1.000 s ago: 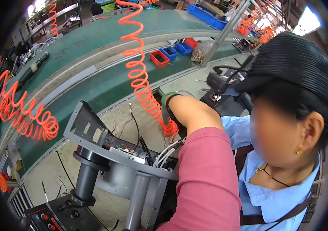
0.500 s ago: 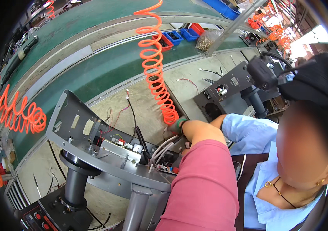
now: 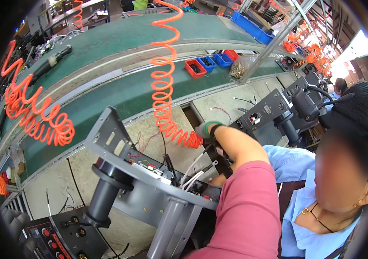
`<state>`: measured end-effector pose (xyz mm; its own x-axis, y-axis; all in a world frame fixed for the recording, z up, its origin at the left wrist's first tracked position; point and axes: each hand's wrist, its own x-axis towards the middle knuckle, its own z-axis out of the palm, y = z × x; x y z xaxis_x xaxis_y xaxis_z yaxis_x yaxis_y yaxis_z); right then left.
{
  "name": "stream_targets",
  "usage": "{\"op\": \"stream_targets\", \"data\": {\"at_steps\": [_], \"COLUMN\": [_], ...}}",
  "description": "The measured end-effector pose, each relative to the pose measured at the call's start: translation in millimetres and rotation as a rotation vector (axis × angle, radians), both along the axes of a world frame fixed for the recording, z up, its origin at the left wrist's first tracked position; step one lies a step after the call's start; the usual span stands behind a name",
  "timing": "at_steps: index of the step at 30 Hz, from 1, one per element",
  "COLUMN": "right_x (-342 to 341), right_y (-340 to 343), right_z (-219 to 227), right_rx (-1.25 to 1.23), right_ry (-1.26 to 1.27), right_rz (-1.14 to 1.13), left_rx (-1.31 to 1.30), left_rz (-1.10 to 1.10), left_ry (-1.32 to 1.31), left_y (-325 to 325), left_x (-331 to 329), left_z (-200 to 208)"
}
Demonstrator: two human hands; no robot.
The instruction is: Assembling internal components and external casing of a welding machine on a factory production line.
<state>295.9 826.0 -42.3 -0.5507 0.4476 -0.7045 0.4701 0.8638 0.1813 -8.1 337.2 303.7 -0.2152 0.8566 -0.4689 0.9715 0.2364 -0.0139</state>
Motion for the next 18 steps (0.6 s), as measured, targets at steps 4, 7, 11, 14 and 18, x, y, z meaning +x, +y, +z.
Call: {"op": "stream_targets", "data": {"at_steps": [4, 7, 11, 14, 18], "right_x": [-49, -71, -96, -130, -193], "right_y": [4, 8, 3, -23, -95], "right_z": [91, 164, 243, 316, 442], "right_rx": [0.051, 0.245, 0.526, 0.737, 0.377], "right_ry": [-0.003, 0.076, 0.292, 0.774, 1.169], "right_rz": [-0.33, -0.293, -0.076, -0.129, -0.194], "left_rx": [0.298, 0.326, 0.357, 0.371, 0.523], "left_rz": [-0.112, -0.029, 0.055, 0.054, 0.038], "left_ry": [0.077, 0.076, 0.06, 0.045, -0.154], "left_y": [-31, -60, -92, -120, -158], "left_x": [-2, 9, 18, 25, 25], "left_z": [-12, 2, 25, 42, 55]}}
